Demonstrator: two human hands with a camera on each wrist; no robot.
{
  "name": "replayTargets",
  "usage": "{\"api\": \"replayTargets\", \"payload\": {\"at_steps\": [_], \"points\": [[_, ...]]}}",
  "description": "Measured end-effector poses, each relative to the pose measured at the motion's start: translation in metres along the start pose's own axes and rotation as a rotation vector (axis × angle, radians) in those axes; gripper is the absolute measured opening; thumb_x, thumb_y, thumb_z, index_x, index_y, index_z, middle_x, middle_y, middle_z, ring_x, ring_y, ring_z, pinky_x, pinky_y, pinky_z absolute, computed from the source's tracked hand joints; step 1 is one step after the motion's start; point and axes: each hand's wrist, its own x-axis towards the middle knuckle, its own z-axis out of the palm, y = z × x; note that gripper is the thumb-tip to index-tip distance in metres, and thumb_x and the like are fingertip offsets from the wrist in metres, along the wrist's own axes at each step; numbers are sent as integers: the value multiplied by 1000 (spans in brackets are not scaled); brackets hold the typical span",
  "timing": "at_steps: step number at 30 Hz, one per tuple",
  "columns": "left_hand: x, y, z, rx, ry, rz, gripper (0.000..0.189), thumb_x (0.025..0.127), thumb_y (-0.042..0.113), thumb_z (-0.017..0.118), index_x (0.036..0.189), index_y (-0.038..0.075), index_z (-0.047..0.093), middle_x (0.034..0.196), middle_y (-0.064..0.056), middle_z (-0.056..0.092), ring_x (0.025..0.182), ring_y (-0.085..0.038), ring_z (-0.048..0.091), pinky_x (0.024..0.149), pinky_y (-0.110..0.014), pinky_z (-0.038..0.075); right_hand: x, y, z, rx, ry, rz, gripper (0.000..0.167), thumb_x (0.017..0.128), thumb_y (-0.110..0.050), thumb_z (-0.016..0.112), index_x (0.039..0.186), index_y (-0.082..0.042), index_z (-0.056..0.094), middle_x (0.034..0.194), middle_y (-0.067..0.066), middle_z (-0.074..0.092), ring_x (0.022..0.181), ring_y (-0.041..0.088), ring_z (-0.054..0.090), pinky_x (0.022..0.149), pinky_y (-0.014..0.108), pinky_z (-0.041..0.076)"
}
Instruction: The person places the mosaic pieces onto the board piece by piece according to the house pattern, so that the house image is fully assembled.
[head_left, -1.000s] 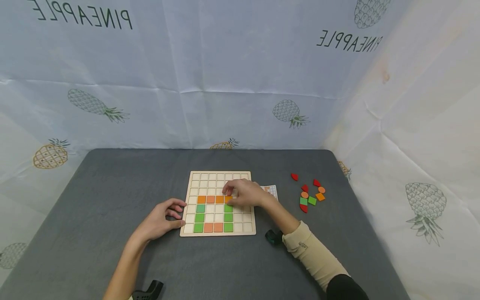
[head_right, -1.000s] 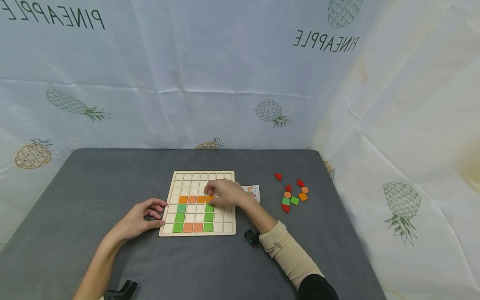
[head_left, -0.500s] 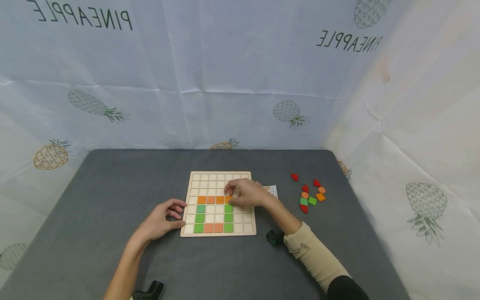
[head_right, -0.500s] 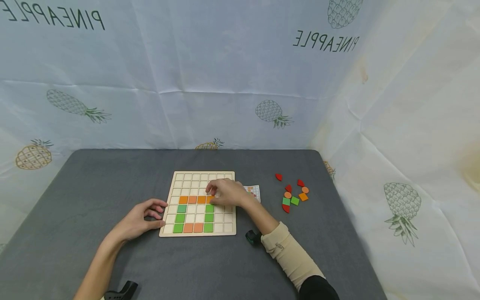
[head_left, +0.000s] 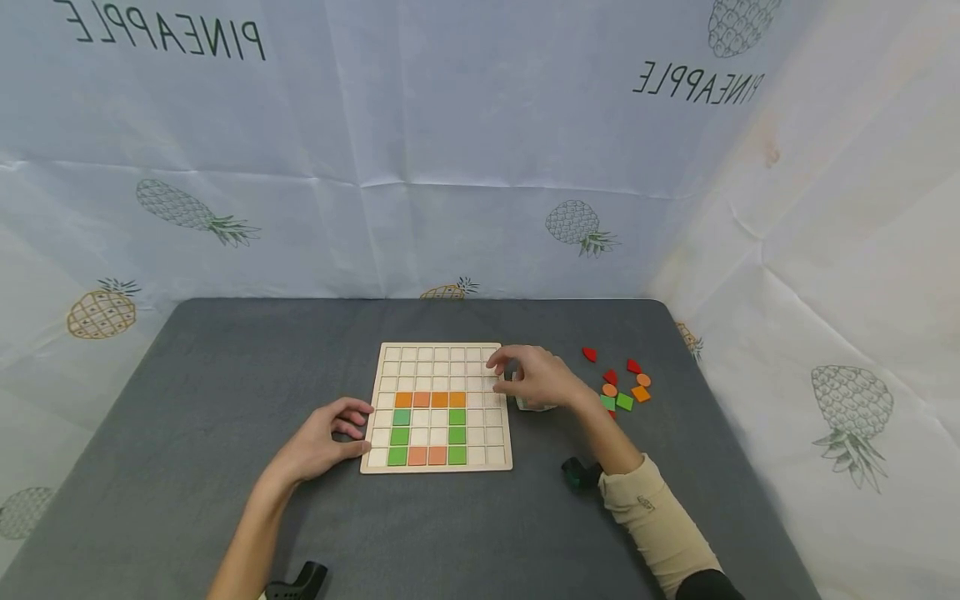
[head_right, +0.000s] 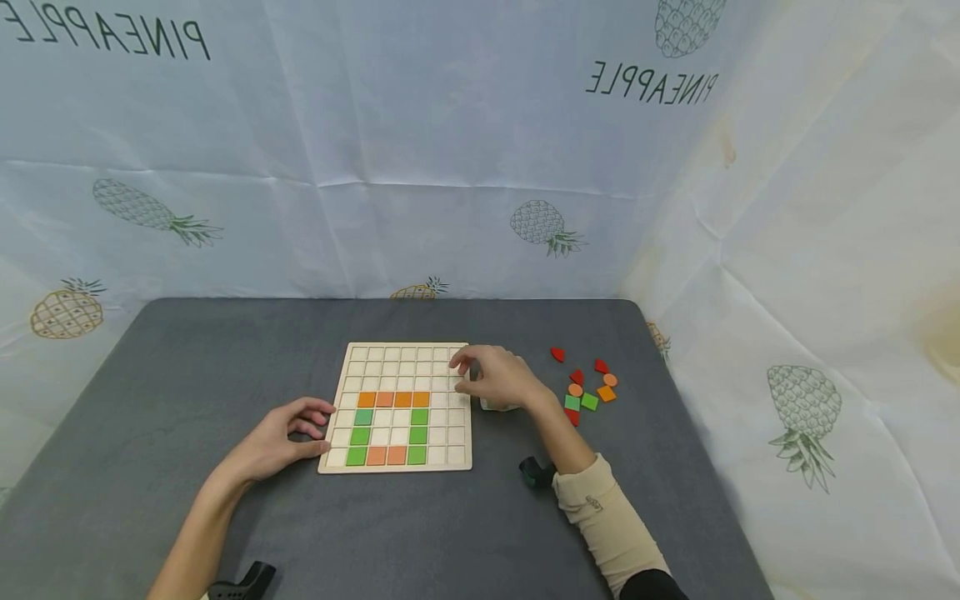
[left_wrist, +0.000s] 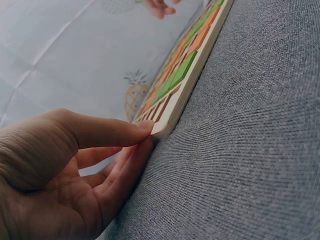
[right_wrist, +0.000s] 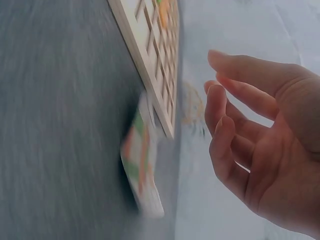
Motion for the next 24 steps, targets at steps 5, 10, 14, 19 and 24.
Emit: {"api": "replayTargets", "payload": {"at_steps": [5,10,14,19,24], "points": [[0,1,0,-1,-4,-5,57,91,5,86,140,-5,59,122,-19,64,98,-19,64,78,-26,54,-21,14,-20,42,55,34,38,98,-18,81,133,-5,72,120,16,74,63,10,57,59,27,48],[0,0,-2,-6,-6,-1,57,91,5,86,140,-5,59,121,-20,63,98,-19,64,78,-25,54,-42,31,-35,31,113,71,38,99,-17,81,133,-4,71,120,18,74,64,10,59,58,28,47],[0,0,-2,-1,-8,-1,56,91,5,86,139,-4,60,121,-20,64,97,-18,64,79,-25,54,-57,43,-44,16,146,90,38,98,-14,81,132,-1,71,119,20,75,62,10,56,59,28,48],[1,0,-2,-2,-6,-33,54,90,6,86,138,-1,62,121,-18,63,98,-18,65,81,-24,55,-75,61,-52,7,171,119,39,99,-16,81,133,0,70,120,20,75,66,10,58,63,27,50],[1,0,-1,1,-8,-31,53,90,6,86,138,-1,62,121,-19,63,98,-19,65,81,-25,55,-90,82,-60,65,176,180,40,101,-14,79,136,0,68,122,22,73,64,22,66,57,28,50]]}}
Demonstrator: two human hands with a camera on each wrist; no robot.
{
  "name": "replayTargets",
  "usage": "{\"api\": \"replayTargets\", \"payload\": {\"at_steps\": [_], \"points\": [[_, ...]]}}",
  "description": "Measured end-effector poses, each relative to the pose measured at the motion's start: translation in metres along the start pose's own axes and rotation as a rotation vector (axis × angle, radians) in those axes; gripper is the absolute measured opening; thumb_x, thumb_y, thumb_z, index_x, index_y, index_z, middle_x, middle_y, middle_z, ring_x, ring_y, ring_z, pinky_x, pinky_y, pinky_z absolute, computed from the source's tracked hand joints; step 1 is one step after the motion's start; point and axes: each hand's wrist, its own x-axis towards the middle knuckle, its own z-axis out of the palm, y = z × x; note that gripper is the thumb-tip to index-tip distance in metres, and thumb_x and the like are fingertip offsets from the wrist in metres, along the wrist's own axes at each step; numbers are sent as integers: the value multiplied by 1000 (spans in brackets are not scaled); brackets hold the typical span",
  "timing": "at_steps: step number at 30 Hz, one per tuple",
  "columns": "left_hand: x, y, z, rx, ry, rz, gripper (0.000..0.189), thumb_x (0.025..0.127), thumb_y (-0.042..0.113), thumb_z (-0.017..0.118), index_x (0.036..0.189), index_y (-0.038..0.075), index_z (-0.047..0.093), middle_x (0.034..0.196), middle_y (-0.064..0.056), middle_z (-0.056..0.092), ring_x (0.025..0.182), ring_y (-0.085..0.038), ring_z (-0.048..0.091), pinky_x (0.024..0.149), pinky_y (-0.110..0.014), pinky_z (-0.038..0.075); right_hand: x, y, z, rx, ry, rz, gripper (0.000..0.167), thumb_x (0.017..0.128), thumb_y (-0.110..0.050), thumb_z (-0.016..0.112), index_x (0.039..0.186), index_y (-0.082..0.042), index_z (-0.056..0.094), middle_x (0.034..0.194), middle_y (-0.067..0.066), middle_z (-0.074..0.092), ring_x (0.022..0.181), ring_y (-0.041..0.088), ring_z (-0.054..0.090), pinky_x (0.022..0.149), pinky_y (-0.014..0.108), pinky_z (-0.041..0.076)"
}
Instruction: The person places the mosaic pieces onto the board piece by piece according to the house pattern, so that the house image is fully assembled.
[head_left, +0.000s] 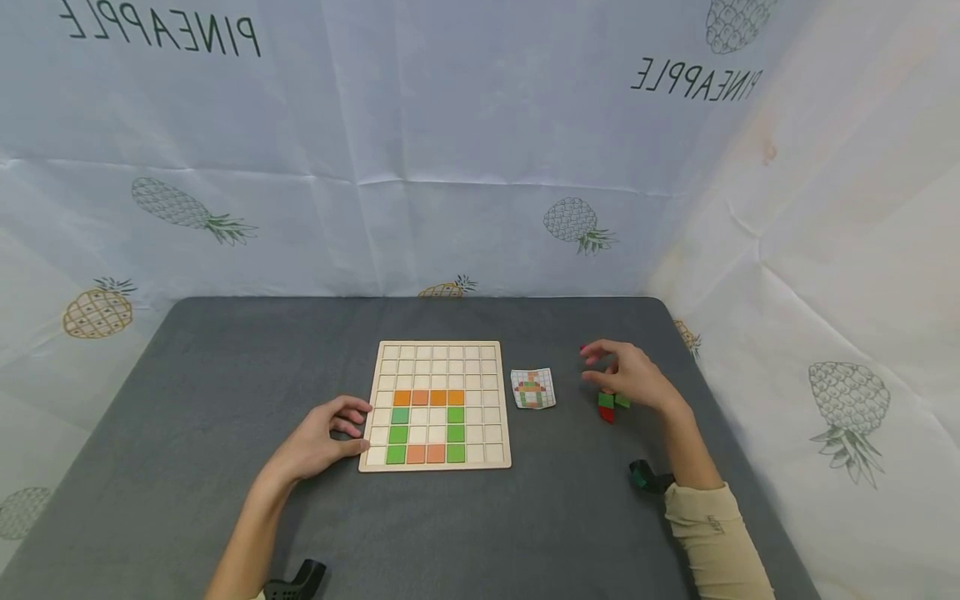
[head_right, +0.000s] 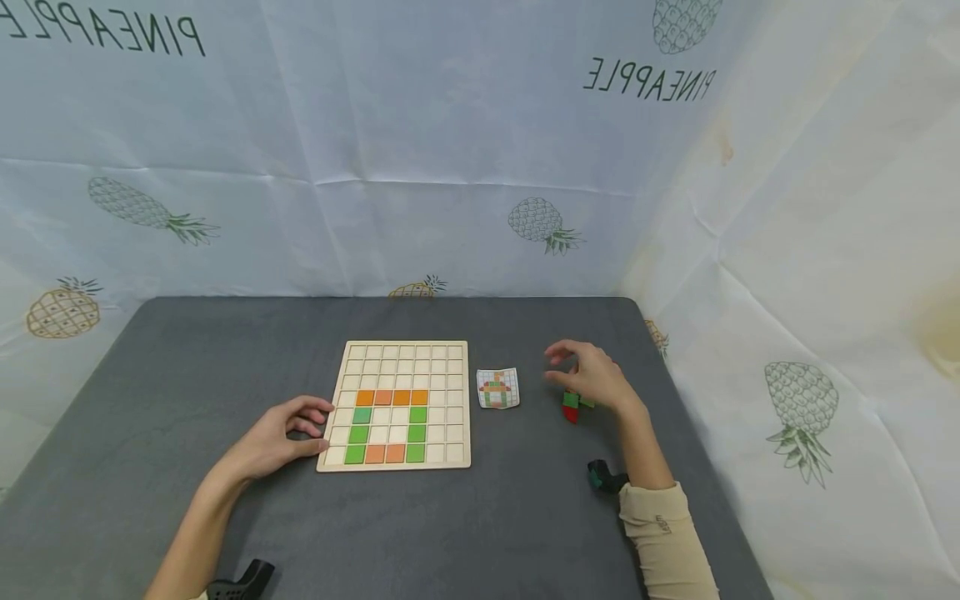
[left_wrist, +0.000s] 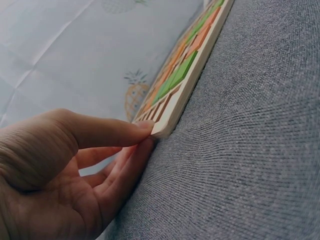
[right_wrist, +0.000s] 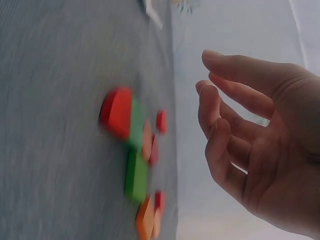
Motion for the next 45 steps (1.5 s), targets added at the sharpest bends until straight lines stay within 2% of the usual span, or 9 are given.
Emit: {"api": "replayTargets", "payload": {"at_steps": [6,14,19,27,31,36,45], "points": [[1,0,0,-1,-6,3,53,91,6,85,138,-1,62,121,-18,63,99,-20,64,81,-25,55,-7,27,-10,-34,28,43,36,102,-12,76,134,1,69,123,23,73,55,8,48,56,26,43],[0,0,-1,-1,-6,5,53,91,6,86,138,-1,62,121,-18,63,98,-17,64,81,-25,54,-13,44,-12,-31,20,96,36,101,-2,70,136,6,66,126,29,70,56,7,46,60,26,45],[0,-1,-1,-4,-3,11,53,91,7,86,138,-1,62,120,-19,63,95,-13,64,81,-24,54,-10,47,-11,-26,14,129,35,102,-4,68,136,4,67,124,27,70,61,8,53,60,27,47],[-1,0,-1,-4,-13,32,56,91,6,85,140,-4,59,121,-20,63,97,-18,63,79,-26,54,-3,47,-11,-39,20,157,31,104,-6,68,134,2,68,121,24,73,79,15,66,66,28,52],[-1,0,0,-4,-9,15,56,91,6,86,139,-3,60,121,-19,63,97,-16,64,80,-25,54,-1,50,-10,-63,27,168,33,103,-13,74,133,0,70,118,21,73,78,12,65,66,28,51],[-1,-1,-1,-3,-9,37,56,91,5,86,140,-5,59,121,-19,63,97,-17,63,79,-25,54,4,52,-7,-100,48,181,33,101,-20,78,129,-2,73,113,16,73,79,12,60,68,29,48],[-1,-2,0,-6,-5,36,57,91,4,85,140,-5,59,121,-19,63,98,-19,63,79,-25,54,8,51,-7,-125,42,145,32,101,-18,77,125,3,73,110,19,75,73,11,56,64,29,46]]}}
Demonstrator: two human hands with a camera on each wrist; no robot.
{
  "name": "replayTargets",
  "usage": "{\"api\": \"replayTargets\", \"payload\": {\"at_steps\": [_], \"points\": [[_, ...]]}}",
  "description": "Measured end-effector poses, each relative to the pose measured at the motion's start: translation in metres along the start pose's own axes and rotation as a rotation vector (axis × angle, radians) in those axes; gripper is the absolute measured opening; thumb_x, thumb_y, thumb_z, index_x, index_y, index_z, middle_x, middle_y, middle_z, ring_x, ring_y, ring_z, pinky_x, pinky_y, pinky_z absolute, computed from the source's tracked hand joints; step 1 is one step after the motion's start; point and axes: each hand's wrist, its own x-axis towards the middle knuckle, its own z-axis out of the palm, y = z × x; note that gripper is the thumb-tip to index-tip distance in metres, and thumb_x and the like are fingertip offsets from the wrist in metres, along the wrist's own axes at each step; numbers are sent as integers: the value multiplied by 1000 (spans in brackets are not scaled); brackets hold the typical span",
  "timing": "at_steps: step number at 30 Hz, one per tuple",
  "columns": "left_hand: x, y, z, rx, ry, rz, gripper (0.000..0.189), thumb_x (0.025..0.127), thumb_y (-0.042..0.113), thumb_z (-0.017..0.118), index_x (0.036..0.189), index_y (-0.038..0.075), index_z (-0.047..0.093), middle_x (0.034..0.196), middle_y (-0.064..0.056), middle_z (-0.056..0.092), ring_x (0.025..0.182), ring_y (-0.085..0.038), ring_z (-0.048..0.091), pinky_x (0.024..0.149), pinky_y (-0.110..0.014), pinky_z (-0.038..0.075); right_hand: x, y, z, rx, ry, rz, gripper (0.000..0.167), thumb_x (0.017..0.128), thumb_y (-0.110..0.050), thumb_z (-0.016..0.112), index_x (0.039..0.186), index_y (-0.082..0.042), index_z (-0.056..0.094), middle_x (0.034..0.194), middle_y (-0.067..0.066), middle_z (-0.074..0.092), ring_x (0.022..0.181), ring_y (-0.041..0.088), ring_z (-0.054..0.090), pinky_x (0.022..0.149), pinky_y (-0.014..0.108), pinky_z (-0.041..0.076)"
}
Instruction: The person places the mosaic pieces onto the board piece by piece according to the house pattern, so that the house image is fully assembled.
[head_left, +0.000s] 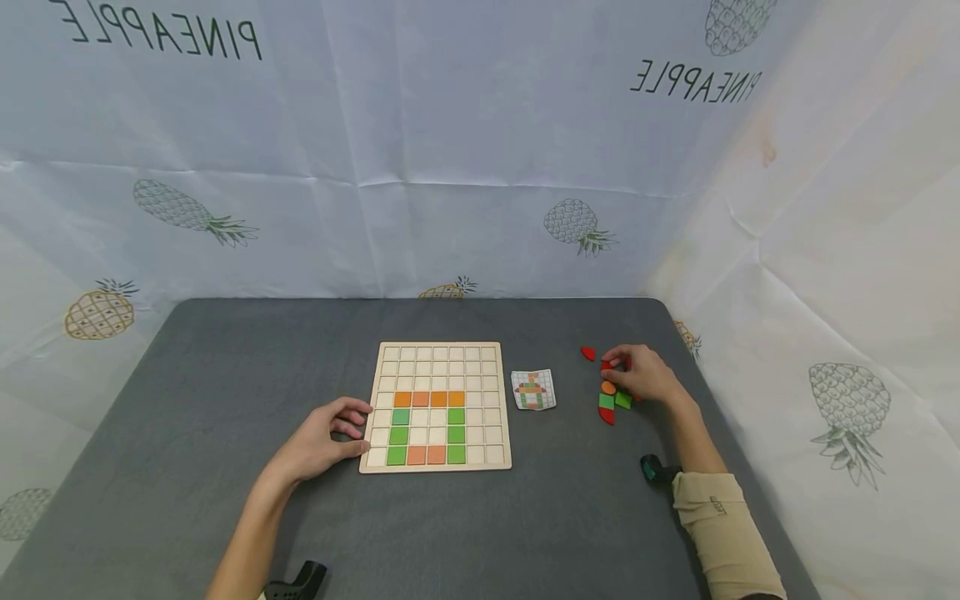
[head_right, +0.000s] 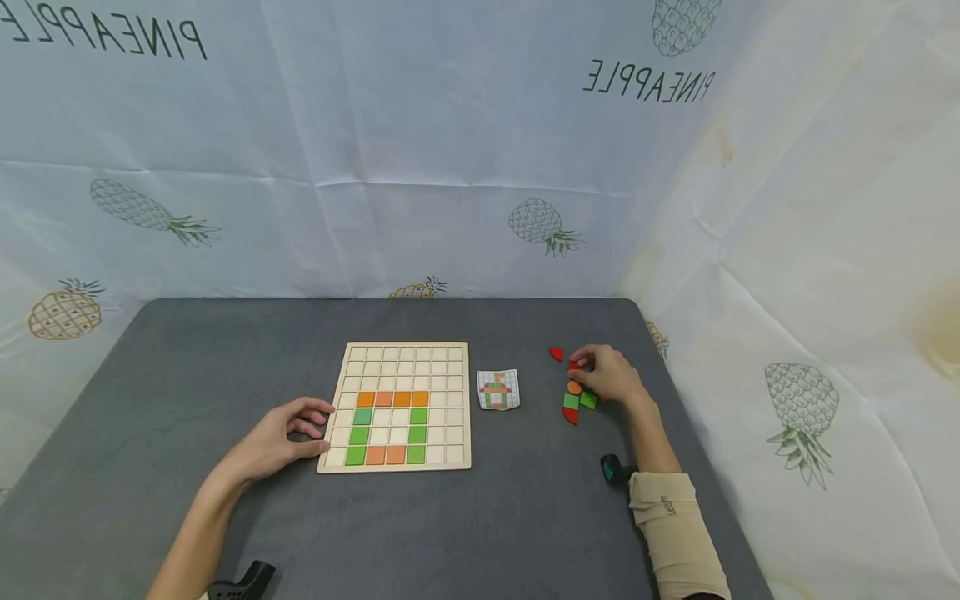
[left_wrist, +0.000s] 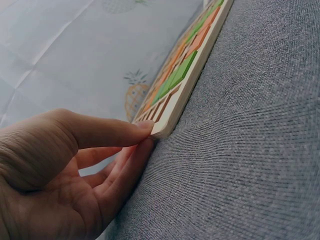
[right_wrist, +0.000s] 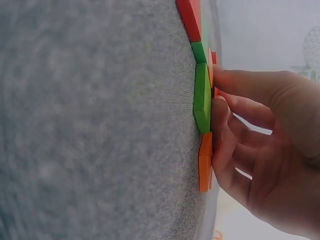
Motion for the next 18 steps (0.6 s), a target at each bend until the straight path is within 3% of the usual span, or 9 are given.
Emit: {"api": "replayTargets", "payload": {"at_steps": [8,14,18], "points": [[-1,0,0,-2,0,-5,56,91,5,85,140,-4,60,121,-20,63,97,-18,64,79,-25,54,-1,-7,-1,26,15,-61,31,102,-19,77,125,2,74,113,22,76,56,6,51,58,27,44],[0,1,0,12,0,-30,54,91,7,85,139,-1,61,121,-18,63,98,-17,64,81,-25,55,-2,-34,2,73,28,-106,32,102,-20,77,128,-2,73,119,22,76,52,9,51,52,29,43],[1,1,0,13,1,-32,53,91,7,85,138,0,62,121,-17,63,99,-18,64,82,-25,55,-1,-56,6,90,31,-124,34,101,-20,78,130,-2,72,108,19,75,53,10,51,51,28,42]]}}
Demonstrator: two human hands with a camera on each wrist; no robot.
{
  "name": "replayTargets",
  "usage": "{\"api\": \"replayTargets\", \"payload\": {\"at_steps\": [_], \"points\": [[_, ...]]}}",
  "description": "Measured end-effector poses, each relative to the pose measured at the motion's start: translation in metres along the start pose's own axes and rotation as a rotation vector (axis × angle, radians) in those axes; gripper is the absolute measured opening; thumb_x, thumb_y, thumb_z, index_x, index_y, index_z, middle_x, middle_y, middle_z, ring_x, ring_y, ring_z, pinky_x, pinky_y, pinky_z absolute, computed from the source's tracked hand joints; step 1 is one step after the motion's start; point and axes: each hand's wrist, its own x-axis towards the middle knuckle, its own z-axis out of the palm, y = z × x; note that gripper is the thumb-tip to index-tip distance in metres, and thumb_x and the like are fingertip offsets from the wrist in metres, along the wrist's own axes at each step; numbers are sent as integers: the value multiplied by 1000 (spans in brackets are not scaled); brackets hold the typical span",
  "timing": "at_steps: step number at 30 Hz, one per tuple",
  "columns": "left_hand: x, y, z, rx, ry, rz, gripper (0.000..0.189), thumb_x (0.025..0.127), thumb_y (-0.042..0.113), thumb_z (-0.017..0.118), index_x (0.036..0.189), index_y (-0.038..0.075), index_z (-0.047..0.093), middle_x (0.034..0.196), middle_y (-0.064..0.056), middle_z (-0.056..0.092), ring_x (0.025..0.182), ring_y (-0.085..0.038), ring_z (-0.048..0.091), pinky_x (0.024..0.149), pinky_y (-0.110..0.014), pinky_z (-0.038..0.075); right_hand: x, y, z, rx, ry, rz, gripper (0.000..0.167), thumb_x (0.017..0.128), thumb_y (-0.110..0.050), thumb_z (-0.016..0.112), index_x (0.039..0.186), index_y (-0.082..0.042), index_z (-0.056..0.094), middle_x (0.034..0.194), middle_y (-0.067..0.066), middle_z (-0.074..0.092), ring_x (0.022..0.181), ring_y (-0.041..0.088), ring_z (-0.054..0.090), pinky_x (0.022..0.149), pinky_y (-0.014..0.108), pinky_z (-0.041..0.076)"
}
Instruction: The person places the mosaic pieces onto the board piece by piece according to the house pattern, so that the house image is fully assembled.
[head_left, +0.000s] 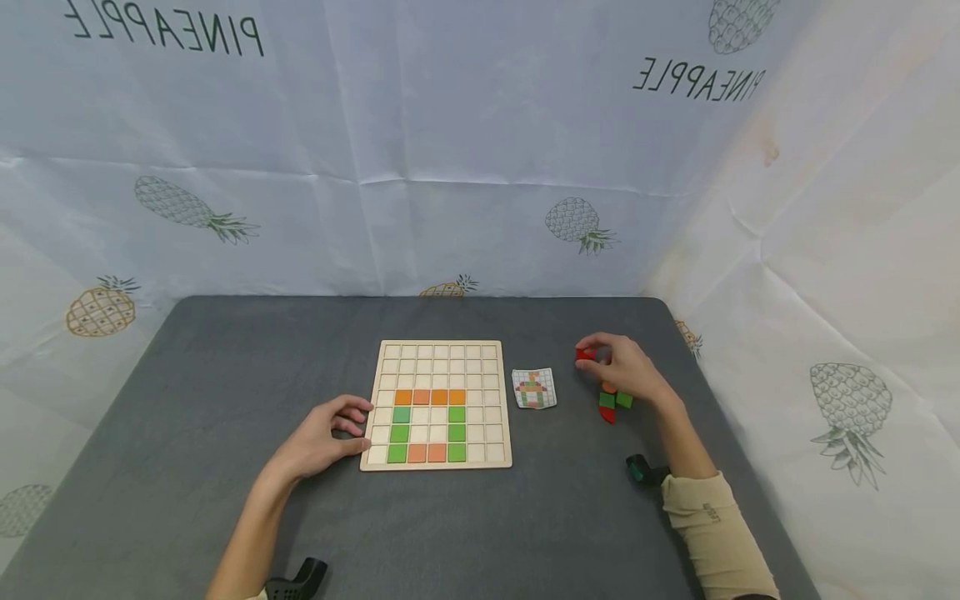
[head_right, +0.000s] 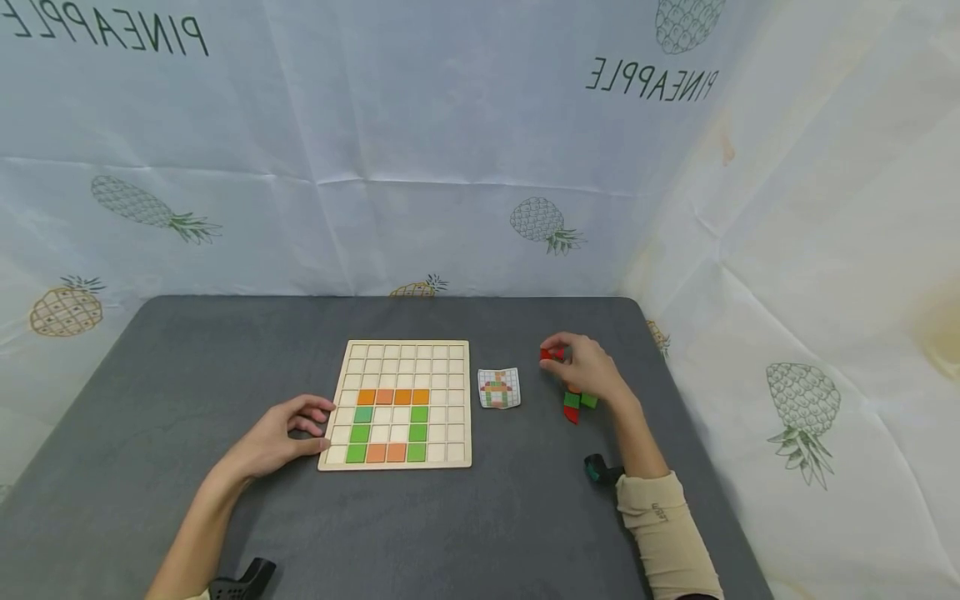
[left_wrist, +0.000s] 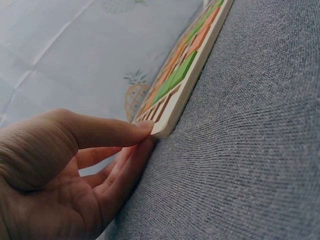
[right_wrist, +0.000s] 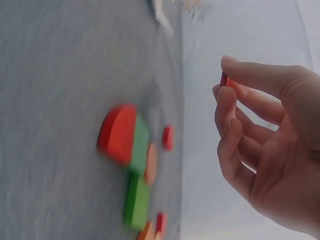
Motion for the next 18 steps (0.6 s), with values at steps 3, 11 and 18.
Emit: {"api": "replayTargets", "payload": {"at_steps": [3,11,18], "points": [[0,0,0,0,-2,9,53,91,6,85,138,-1,62,121,-18,63,99,-18,65,82,-25,55,3,-15,6,5,-3,-27,35,101,-19,78,131,-2,72,100,16,73,50,9,45,50,27,39],[-1,-1,-1,-10,1,36,56,91,4,85,140,-5,59,121,-20,63,99,-19,64,79,-25,54,13,-51,30,1,-39,-111,32,100,-23,81,127,-7,75,117,12,78,56,8,51,53,27,42],[0,-2,-1,-7,4,38,56,92,5,85,140,-5,59,121,-20,63,98,-19,64,78,-25,54,24,-77,59,1,-132,-185,32,99,-21,80,127,-6,76,117,10,78,53,8,51,50,26,41]]}}
